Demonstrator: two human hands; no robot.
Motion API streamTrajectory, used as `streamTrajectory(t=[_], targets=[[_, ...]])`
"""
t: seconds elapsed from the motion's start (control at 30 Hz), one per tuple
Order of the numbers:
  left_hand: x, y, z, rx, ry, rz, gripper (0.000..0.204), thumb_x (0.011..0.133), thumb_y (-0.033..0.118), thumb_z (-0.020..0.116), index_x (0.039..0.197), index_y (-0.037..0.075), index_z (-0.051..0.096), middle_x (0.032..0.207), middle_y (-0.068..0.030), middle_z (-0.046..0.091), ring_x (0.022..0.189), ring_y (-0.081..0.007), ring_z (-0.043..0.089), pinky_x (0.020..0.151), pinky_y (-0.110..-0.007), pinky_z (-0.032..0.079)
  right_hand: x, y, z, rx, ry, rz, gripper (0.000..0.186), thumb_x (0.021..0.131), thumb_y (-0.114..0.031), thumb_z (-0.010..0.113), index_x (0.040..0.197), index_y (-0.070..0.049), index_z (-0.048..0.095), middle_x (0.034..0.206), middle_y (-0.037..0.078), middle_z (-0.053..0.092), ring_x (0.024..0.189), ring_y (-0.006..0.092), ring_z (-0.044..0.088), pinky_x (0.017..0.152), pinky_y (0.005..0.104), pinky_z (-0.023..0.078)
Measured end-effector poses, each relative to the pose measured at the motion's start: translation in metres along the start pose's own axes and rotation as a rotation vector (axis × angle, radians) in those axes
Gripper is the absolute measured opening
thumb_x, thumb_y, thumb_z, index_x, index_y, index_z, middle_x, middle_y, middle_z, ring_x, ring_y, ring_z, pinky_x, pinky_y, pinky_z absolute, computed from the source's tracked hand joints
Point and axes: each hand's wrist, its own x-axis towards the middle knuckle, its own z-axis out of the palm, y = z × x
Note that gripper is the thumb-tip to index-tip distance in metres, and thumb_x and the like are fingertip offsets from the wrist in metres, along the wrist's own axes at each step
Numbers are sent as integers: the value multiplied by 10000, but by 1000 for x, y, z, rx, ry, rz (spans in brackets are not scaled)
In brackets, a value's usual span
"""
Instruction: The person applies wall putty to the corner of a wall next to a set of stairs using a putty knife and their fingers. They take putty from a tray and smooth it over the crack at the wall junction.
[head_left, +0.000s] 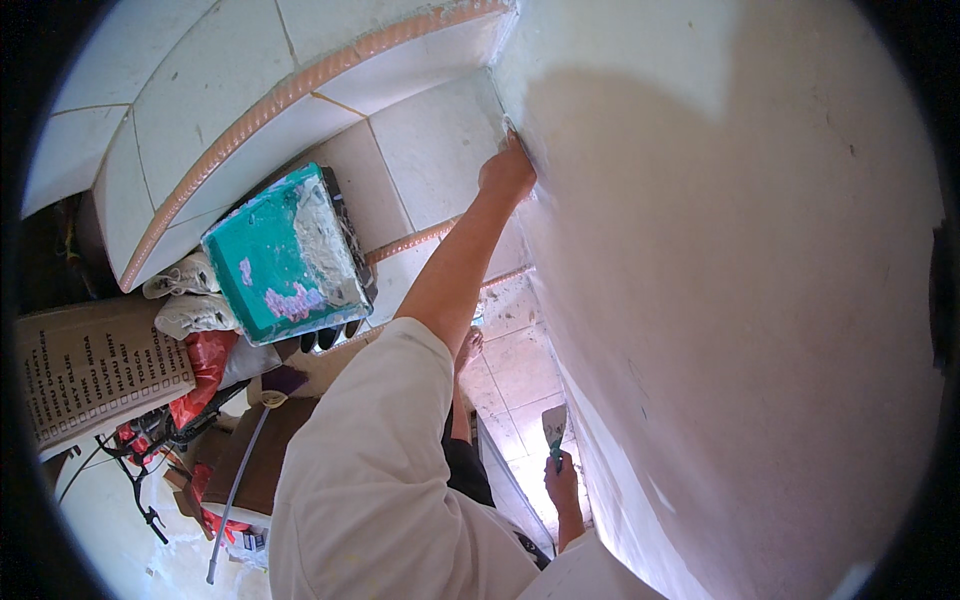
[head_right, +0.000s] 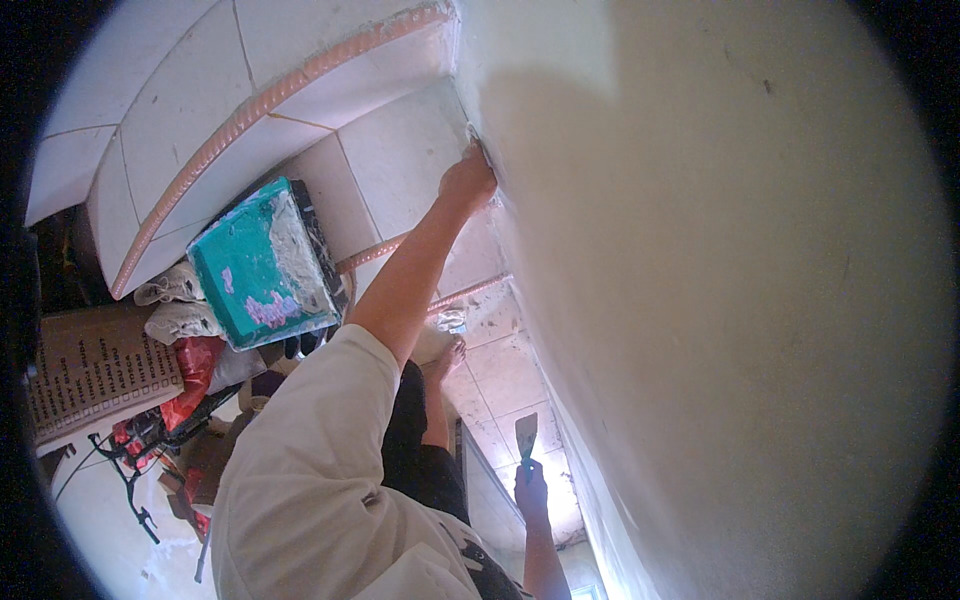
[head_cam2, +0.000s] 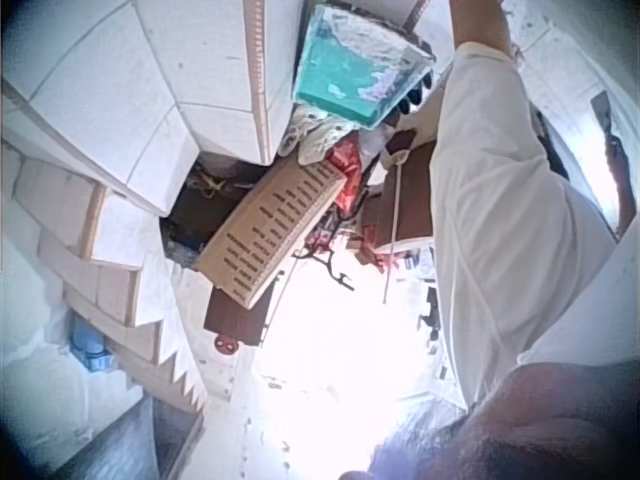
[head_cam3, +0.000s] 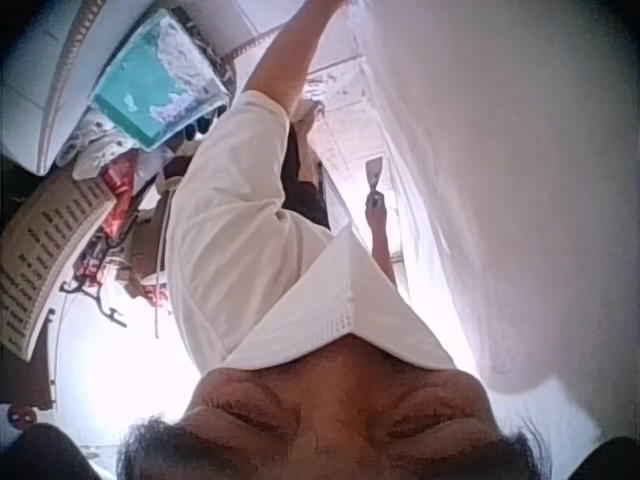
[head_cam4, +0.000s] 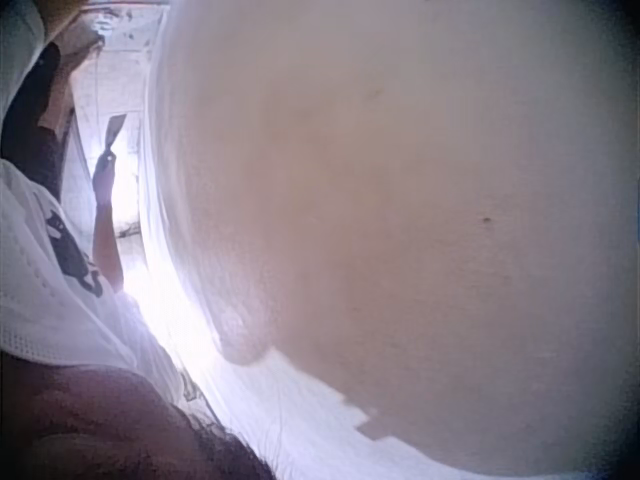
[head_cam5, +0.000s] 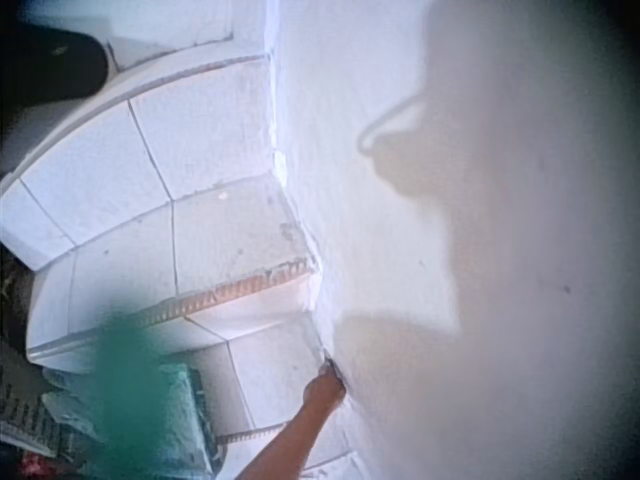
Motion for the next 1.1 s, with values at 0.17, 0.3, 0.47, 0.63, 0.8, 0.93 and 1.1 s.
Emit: streamTrajectory(t=[0.17, 0.3, 0.47, 0.63, 0.8, 0.93, 1.1], targets=[[1, -11, 15, 42, 60, 43, 673, 883, 130, 405, 1482, -41, 150, 1147, -226, 641, 1023, -340, 652, 855, -448, 516, 5, 9, 3, -71, 32, -77, 293, 935, -193, 549, 1171, -21, 526, 743, 85, 622, 605, 174, 592, 570, 339, 490], [-7, -5, 9, 70, -39, 23, 659, 887, 144, 398, 1487, -15, 176, 1120, -224, 652, 1005, -347, 655, 854, -455, 515, 5, 5, -1, -72, 0, -28, 348, 939, -247, 535, 1221, -45, 505, 855, 169, 649, 764, 297, 634, 672, 412, 496], [-18, -14, 4, 115, -76, 54, 635, 890, 168, 393, 1486, 27, 228, 1081, -217, 664, 974, -359, 658, 857, -472, 510, 9, 9, -1, -64, -17, -14, 346, 937, -248, 538, 1212, -40, 513, 859, 170, 650, 771, 294, 637, 674, 413, 496], [-20, -13, -22, 28, 11, 1, 640, 883, 224, 423, 1476, 37, 270, 1074, -217, 664, 987, -368, 647, 870, -480, 500, 9, 7, 0, -58, 46, -65, 302, 931, -207, 553, 1158, -8, 539, 743, 87, 630, 607, 166, 598, 562, 339, 491], [14, -12, -32, -73, 84, -14, 641, 880, 264, 453, 1457, 34, 294, 1151, -230, 630, 1063, -359, 621, 911, -449, 486, 13, 7, 1, -55, 40, -58, 300, 932, -210, 553, 1158, -13, 541, 745, 86, 629, 609, 167, 594, 569, 338, 490], [38, -16, -23, -127, 122, 7, 642, 882, 246, 479, 1460, 61, 271, 1258, -204, 574, 1043, -378, 620, 920, -463, 492, 11, 1, 0, -78, 39, -62, 291, 934, -209, 553, 1154, -20, 538, 739, 80, 622, 608, 158, 589, 568, 327, 487], [37, -20, -16, -45, 125, 68, 637, 892, 247, 472, 1461, 73, 242, 1313, -205, 533, 1054, -387, 616, 902, -481, 498, 12, -4, -1, -12, 23, -50, 282, 935, -203, 550, 1150, -20, 534, 738, 75, 620, 607, 152, 588, 565, 323, 484]])
